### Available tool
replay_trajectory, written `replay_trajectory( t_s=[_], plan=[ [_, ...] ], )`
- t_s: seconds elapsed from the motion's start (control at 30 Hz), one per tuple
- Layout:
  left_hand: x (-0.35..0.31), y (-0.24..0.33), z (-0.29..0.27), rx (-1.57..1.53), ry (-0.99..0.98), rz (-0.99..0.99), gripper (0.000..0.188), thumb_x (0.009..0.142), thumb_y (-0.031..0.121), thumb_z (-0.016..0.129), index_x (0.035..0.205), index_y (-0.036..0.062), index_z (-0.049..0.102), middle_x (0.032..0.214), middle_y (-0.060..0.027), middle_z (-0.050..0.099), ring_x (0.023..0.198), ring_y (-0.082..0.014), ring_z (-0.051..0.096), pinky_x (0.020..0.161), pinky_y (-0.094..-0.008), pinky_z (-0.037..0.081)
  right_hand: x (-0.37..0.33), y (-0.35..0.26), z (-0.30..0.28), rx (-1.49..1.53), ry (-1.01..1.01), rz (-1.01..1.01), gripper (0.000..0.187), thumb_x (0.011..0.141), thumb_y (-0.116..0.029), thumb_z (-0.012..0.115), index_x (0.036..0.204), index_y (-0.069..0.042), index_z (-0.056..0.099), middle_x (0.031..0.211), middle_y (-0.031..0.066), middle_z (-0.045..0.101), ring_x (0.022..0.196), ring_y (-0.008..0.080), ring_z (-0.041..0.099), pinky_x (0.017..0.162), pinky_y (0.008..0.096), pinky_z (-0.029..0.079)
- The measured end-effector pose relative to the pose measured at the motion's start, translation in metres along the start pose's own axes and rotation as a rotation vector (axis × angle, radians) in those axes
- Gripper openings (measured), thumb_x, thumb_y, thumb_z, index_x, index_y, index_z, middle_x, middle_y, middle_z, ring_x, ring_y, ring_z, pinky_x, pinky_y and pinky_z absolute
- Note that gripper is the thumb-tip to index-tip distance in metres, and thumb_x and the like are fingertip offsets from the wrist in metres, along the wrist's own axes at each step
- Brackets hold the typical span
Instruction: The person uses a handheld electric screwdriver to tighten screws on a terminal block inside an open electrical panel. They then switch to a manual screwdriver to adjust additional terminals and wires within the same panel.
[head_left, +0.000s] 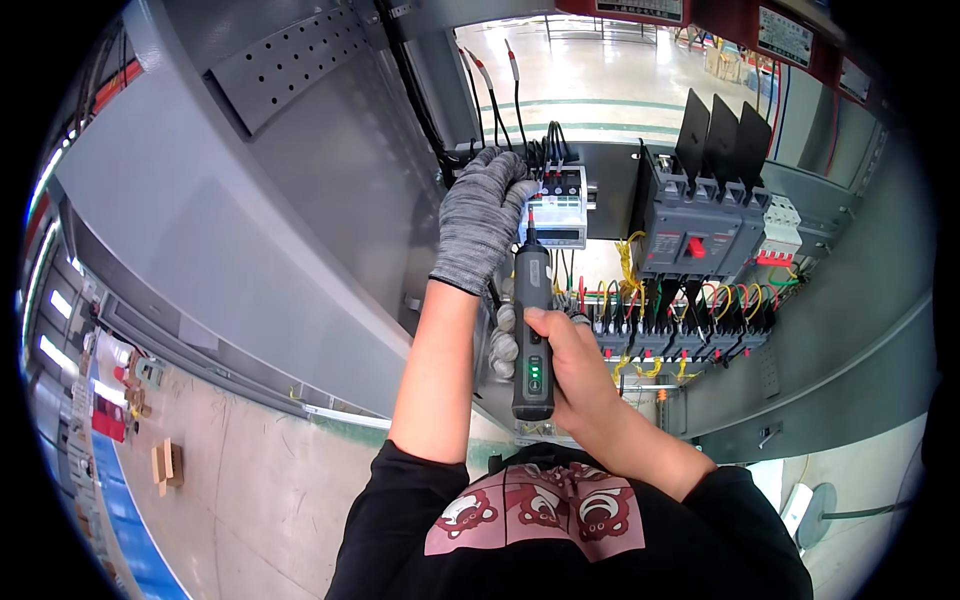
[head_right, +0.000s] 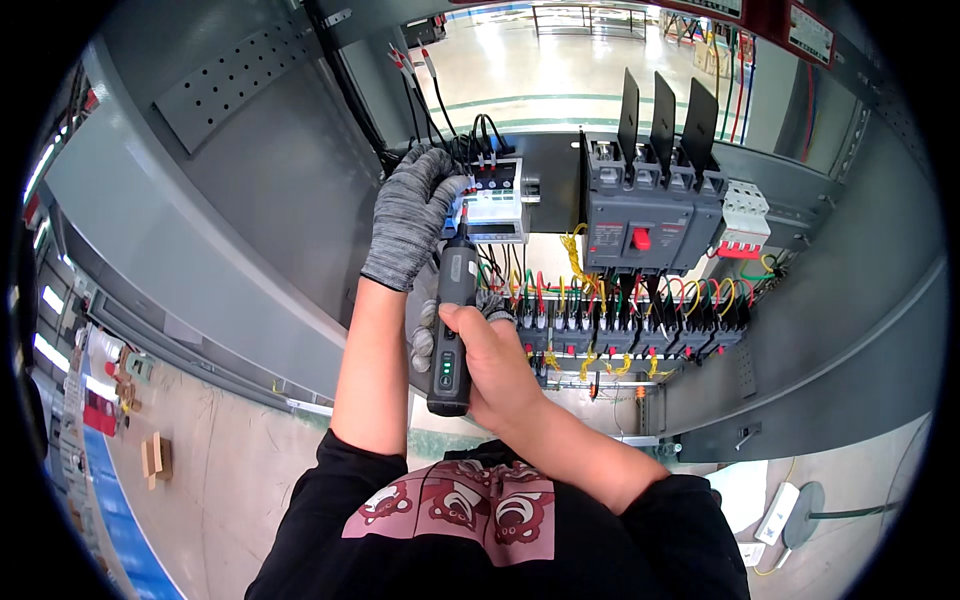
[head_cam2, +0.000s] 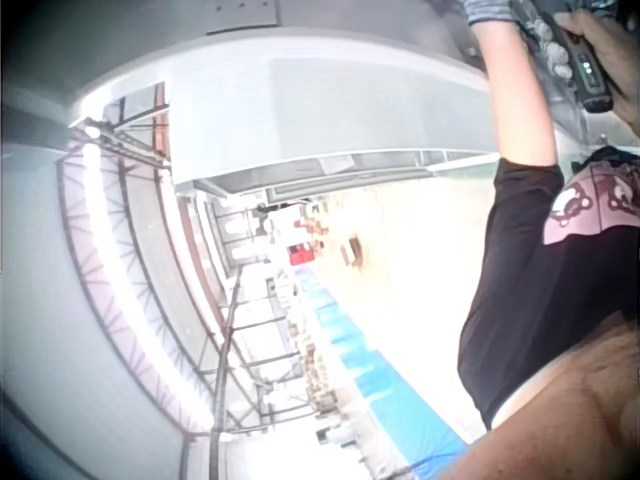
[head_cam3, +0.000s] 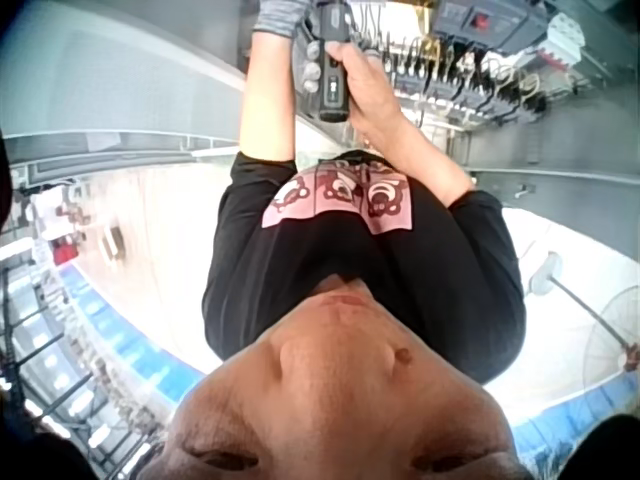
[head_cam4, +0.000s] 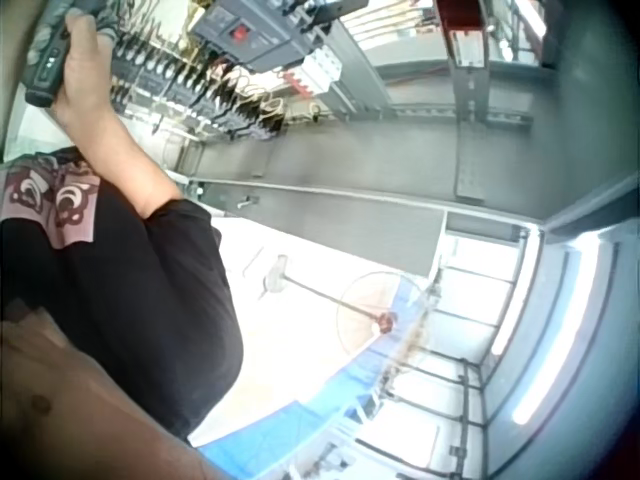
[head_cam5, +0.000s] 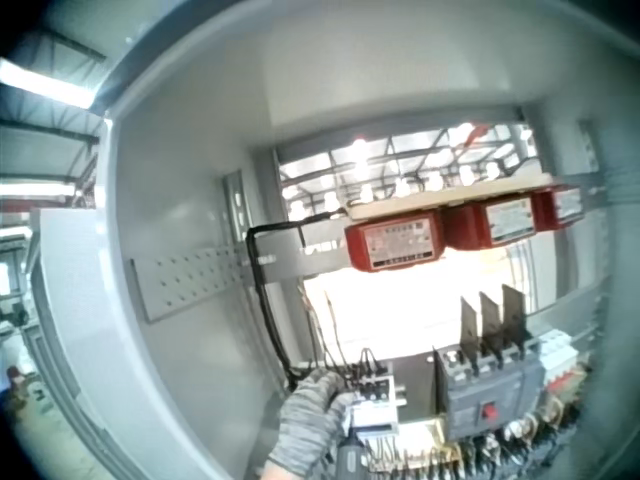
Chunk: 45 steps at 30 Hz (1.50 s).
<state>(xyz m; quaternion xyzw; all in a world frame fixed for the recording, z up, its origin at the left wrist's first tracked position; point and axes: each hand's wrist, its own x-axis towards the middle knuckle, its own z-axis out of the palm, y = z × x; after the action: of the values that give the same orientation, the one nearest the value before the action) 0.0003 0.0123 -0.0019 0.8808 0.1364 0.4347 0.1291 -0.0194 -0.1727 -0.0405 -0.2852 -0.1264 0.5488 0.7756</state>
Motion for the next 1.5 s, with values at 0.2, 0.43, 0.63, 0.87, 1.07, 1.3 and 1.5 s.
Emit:
replay_trajectory(
  t_s=[0.2,0.43,0.63,0.87,1.07,1.3,1.5],
  plan=[
    [0.002,-0.002,-0.001,0.015,0.002,0.026,0.025,0.078,0.02,0.068,0.091,-0.0005,0.063,0.09,-0.0162,0.062,0.088,-0.0317,0.059,0.079,-0.0373,0.048,0.002,0.005,-0.001,-0.015,-0.033,-0.039,0.02,0.091,-0.018,0.048,0.093,0.0,0.057,0.074,0.0066,0.06,0.062,0.0154,0.058,0.059,0.0287,0.049],
    [0.001,-0.002,-0.001,-0.056,-0.022,0.019,0.025,0.076,0.02,0.069,0.09,-0.0003,0.064,0.089,-0.0158,0.063,0.088,-0.0315,0.059,0.08,-0.0379,0.047,0.005,0.017,-0.007,-0.066,-0.006,-0.07,0.019,0.091,-0.015,0.05,0.092,0.001,0.058,0.078,0.0085,0.063,0.066,0.0169,0.062,0.061,0.0299,0.051],
    [0.002,-0.003,-0.006,-0.052,-0.087,-0.048,0.028,0.078,0.026,0.066,0.096,0.0048,0.066,0.101,-0.0156,0.063,0.099,-0.0317,0.058,0.087,-0.0405,0.045,0.009,0.012,-0.003,-0.037,-0.085,-0.075,0.021,0.091,-0.018,0.05,0.094,0.0,0.059,0.079,0.0089,0.064,0.065,0.0174,0.063,0.061,0.0294,0.052],
    [0.003,-0.012,-0.005,-0.091,-0.015,-0.012,0.028,0.079,0.024,0.068,0.097,0.0021,0.066,0.095,-0.0151,0.065,0.091,-0.0299,0.061,0.082,-0.0383,0.047,0.006,0.019,-0.005,-0.105,-0.072,-0.077,0.02,0.089,-0.017,0.057,0.097,0.001,0.06,0.082,0.0099,0.066,0.07,0.0187,0.066,0.064,0.0314,0.055],
    [0.005,0.009,0.023,-0.264,-0.001,0.033,0.031,0.08,0.024,0.065,0.103,0.0032,0.066,0.104,-0.0151,0.064,0.098,-0.0273,0.058,0.092,-0.0359,0.042,-0.059,0.035,-0.04,-0.392,0.134,-0.078,0.027,0.085,-0.024,0.065,0.097,0.0,0.06,0.078,0.0035,0.061,0.067,0.0102,0.058,0.058,0.0275,0.048],
    [0.012,-0.052,0.003,-0.273,-0.145,-0.049,0.032,0.09,0.024,0.058,0.114,0.0022,0.06,0.111,-0.0135,0.063,0.101,-0.0222,0.056,0.09,-0.0343,0.043,-0.134,0.087,-0.152,-0.62,0.406,-0.1,0.04,0.08,-0.031,0.068,0.105,-0.002,0.056,0.074,0.0007,0.057,0.067,0.009,0.052,0.058,0.0273,0.045],
    [-0.015,-0.005,0.008,-0.046,0.089,0.262,0.042,0.09,0.031,0.06,0.116,-0.0023,0.059,0.117,-0.0131,0.062,0.106,-0.0226,0.057,0.091,-0.033,0.044,-0.249,0.136,-0.301,-0.651,1.217,0.08,0.045,0.069,-0.027,0.069,0.107,-0.005,0.057,0.086,0.0098,0.061,0.078,0.0196,0.059,0.07,0.0322,0.048]
  ],
)
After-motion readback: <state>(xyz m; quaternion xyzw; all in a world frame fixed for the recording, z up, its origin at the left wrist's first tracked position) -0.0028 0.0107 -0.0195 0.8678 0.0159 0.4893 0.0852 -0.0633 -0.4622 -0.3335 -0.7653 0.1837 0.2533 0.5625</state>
